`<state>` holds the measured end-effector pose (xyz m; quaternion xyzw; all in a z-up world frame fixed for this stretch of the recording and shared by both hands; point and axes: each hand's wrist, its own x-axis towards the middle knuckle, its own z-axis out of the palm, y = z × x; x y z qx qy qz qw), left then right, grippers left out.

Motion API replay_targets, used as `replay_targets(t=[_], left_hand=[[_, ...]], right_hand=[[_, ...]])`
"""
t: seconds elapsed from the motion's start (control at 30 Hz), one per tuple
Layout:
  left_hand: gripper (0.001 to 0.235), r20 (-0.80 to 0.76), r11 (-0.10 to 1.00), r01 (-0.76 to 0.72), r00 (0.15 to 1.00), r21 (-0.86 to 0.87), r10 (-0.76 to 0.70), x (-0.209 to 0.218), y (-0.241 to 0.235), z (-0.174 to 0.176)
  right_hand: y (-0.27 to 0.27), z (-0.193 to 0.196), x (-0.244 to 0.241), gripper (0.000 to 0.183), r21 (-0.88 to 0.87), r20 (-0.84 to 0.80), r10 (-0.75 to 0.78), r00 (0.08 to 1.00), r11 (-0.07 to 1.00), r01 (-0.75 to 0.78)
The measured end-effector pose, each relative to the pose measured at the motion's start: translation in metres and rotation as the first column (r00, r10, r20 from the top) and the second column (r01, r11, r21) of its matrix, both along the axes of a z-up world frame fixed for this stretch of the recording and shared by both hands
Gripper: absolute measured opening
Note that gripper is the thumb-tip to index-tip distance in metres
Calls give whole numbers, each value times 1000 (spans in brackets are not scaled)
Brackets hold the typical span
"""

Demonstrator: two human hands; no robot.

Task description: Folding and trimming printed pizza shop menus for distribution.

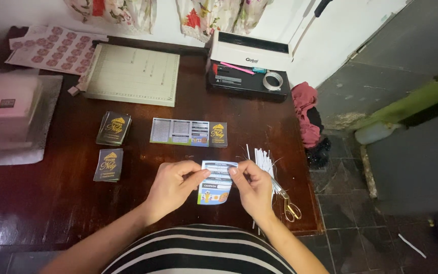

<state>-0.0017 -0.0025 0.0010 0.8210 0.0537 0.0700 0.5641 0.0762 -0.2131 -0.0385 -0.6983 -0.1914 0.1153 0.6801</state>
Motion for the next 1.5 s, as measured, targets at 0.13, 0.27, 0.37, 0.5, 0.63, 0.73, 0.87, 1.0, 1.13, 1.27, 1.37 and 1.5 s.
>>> replay_targets(t=[0.13, 0.27, 0.37, 0.5, 0.63, 0.73, 0.87, 1.0, 1.13, 1.27, 1.37, 1.5], left_hand=[[19, 43, 997, -8, 999, 77, 5, -1, 0, -2], [18, 74, 998, 4, 997, 63, -8, -2, 0, -3], [18, 127, 996, 9, 992, 89, -21, -3, 1, -6], [16, 135, 993, -51, 990, 105, 37, -2, 3, -10], [16, 106, 991, -102, 990, 90, 93, -5, -1, -3], [14, 206, 988, -111, 975, 110, 86, -4, -1, -9], [13, 195, 987, -158, 969, 6, 154, -5, -1, -16], [14, 178, 976, -199, 961, -83, 212, -7, -5, -14], [15, 126, 966, -237, 960, -101, 249, -3, -3, -21], [17, 5, 955, -154, 987, -253, 160, 1, 3, -42], [17, -40, 956, -65, 998, -287, 56, 5, 12, -36], [37, 355, 915, -17, 924, 403, -139, 11, 17, 16]], right_hand=[[-2, -9, 2, 17, 16, 50, -8, 999, 1000, 7], [0, -15, 4, 17, 71, 4, -9, 1000, 997, 8], [-2, -29, 4, 20, 168, -40, -19, 999, 985, 26], [4, -18, -2, 16, 45, -84, -42, 996, 998, 46], [4, -12, -11, 26, -147, 5, 16, 1000, 989, -15], [7, -7, -12, 27, -111, -17, -24, 1000, 994, 22], [7, -14, -13, 23, -170, -74, 10, 997, 985, -23], [6, -17, -16, 22, -128, -97, 10, 995, 991, -23], [5, -21, -13, 20, -24, -153, 58, 986, 998, -62], [3, -20, -11, 21, 16, -132, 24, 991, 1000, -22], [1, 2, -6, 18, -127, 76, -5, 997, 992, 15], [3, 44, -5, 7, -482, 542, 190, 819, 869, 117]])
